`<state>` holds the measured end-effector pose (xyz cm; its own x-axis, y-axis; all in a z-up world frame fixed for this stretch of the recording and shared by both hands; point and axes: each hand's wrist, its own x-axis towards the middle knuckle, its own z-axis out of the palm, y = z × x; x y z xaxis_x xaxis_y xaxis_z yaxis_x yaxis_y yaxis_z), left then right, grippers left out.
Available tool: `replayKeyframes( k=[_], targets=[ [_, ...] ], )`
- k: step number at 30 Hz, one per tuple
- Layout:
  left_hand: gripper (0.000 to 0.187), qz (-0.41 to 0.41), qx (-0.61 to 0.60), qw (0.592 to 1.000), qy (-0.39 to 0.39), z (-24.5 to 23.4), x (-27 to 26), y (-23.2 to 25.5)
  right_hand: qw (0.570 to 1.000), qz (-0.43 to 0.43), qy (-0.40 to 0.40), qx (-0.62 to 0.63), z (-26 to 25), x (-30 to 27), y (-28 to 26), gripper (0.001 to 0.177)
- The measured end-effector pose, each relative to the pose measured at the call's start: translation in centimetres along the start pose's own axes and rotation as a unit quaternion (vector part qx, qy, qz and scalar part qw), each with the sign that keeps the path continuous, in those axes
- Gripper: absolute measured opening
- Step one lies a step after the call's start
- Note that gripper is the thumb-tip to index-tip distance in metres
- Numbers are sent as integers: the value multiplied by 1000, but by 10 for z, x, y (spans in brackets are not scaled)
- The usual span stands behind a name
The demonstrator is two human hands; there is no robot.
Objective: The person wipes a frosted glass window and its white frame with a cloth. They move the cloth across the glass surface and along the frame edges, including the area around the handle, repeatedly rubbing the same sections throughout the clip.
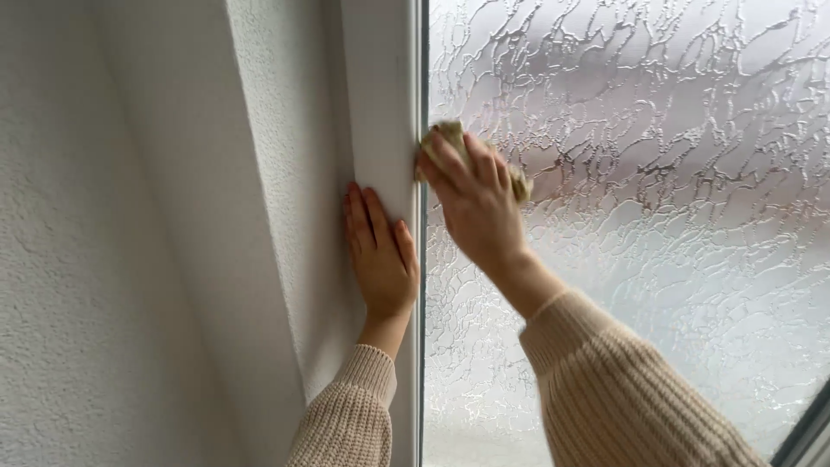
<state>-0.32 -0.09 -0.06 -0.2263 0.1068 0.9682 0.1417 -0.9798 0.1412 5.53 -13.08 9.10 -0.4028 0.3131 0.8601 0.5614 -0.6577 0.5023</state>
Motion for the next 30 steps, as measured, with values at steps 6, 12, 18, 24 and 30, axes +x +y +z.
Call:
replayKeyframes(
  k=[6,12,18,24,30],
  targets=[
    [53,14,-57,998,-36,-16,-21,-6,1000,3,-14,-26,-11,-82,-52,50],
    [53,15,-54,993,-107,-49,-101,-12,997,8,-71,-20,-31,-186,-113,49],
    [60,-64,-91,959,-259,-94,-197,-18,970,39,-221,96,-66,-296,-180,56],
    [59,-121,-60,944,-301,-117,-254,-10,953,28,-281,107,-85,-398,-243,50],
    [61,-132,-45,938,-317,-117,-259,-2,891,24,-428,149,-105,-445,-282,74]
  ],
)
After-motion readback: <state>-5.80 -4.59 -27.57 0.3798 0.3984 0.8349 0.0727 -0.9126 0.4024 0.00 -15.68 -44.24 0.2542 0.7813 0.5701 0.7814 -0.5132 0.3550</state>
